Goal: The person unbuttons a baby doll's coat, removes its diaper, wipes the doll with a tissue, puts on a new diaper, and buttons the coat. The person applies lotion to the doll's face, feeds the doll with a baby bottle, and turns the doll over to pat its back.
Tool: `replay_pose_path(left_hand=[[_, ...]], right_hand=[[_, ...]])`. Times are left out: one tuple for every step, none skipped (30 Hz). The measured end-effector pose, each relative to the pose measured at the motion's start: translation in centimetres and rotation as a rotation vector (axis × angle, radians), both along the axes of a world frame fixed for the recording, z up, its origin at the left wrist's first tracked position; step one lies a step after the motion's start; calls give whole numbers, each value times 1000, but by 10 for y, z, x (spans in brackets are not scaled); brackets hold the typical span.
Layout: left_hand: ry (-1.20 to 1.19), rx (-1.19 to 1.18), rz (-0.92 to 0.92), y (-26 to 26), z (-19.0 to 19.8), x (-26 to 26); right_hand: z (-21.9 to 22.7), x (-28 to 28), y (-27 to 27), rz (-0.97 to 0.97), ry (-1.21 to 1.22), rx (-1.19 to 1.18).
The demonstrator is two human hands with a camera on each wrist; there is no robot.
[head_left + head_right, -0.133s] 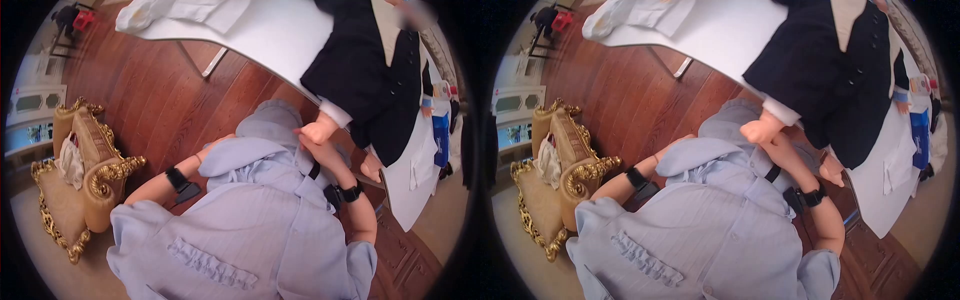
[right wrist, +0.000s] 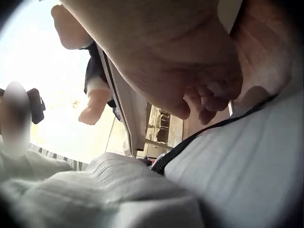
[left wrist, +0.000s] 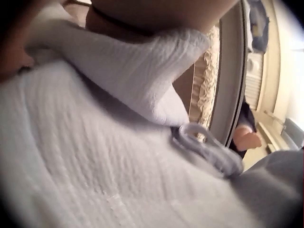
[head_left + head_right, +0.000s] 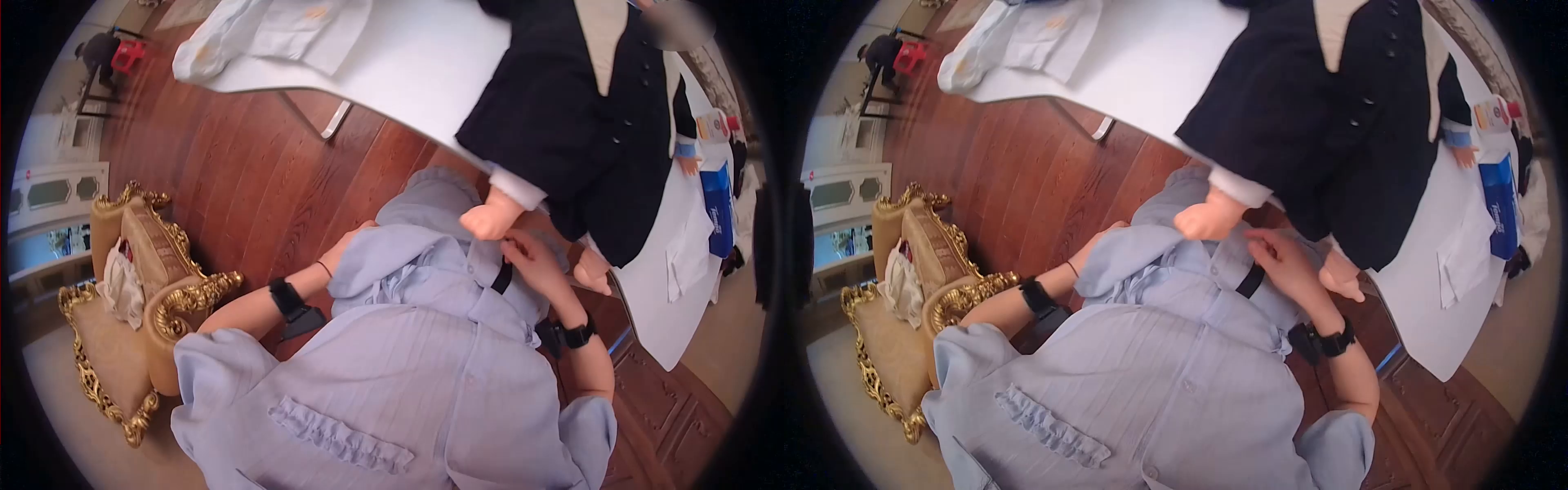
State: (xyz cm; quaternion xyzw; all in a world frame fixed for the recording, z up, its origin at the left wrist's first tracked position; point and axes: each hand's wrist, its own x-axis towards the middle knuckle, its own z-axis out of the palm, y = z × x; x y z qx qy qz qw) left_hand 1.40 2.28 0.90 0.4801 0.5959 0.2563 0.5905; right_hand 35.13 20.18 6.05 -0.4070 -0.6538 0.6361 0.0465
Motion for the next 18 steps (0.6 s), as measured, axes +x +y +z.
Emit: replay_pose_path(left_hand=[[150, 55, 87, 7, -1, 11], [147, 71, 75, 15, 0, 20], [215, 27, 137, 20, 4, 26], [282, -22, 202, 26, 9, 30], [288, -19, 197, 32, 18, 29], [333, -28, 70, 35, 31, 23], [380, -38, -58, 37, 40, 15], [388, -38, -65, 34, 30, 7], [206, -12, -58, 30, 8, -1], [21, 14, -52, 31, -4, -3], [22, 17, -61, 38, -3, 3], [156, 28, -198, 46, 1, 12], [290, 41, -334, 53, 6, 19], [288, 46, -341, 57, 11, 21], [255, 27, -227, 60, 16, 22], [221, 7, -111, 62, 21, 22], [219, 9, -115, 61, 29, 24], [260, -39, -23, 59, 38, 27]], right_hand=[[3, 14, -2, -48, -6, 40], [11, 27, -2, -35, -32, 117], [22, 35, -5, -48, -26, 124], [37, 42, -9, -43, -74, 145], [53, 50, -10, -35, -124, 166], [70, 57, -11, -39, -117, 166], [87, 64, -10, -28, -122, 79], [103, 71, -9, -18, -127, -8], [117, 79, -6, -28, -122, -5], [129, 88, -3, 21, -107, -30], [142, 95, 0, 70, -94, -55], [156, 100, 4, 60, -94, -52], [170, 103, 7, 129, -33, 11], [181, 106, 10, 199, 27, 74], [188, 109, 13, 193, 24, 77], [193, 113, 16, 261, 65, 122], [199, 115, 19, 331, 106, 167], [207, 114, 24, 358, 100, 216]])
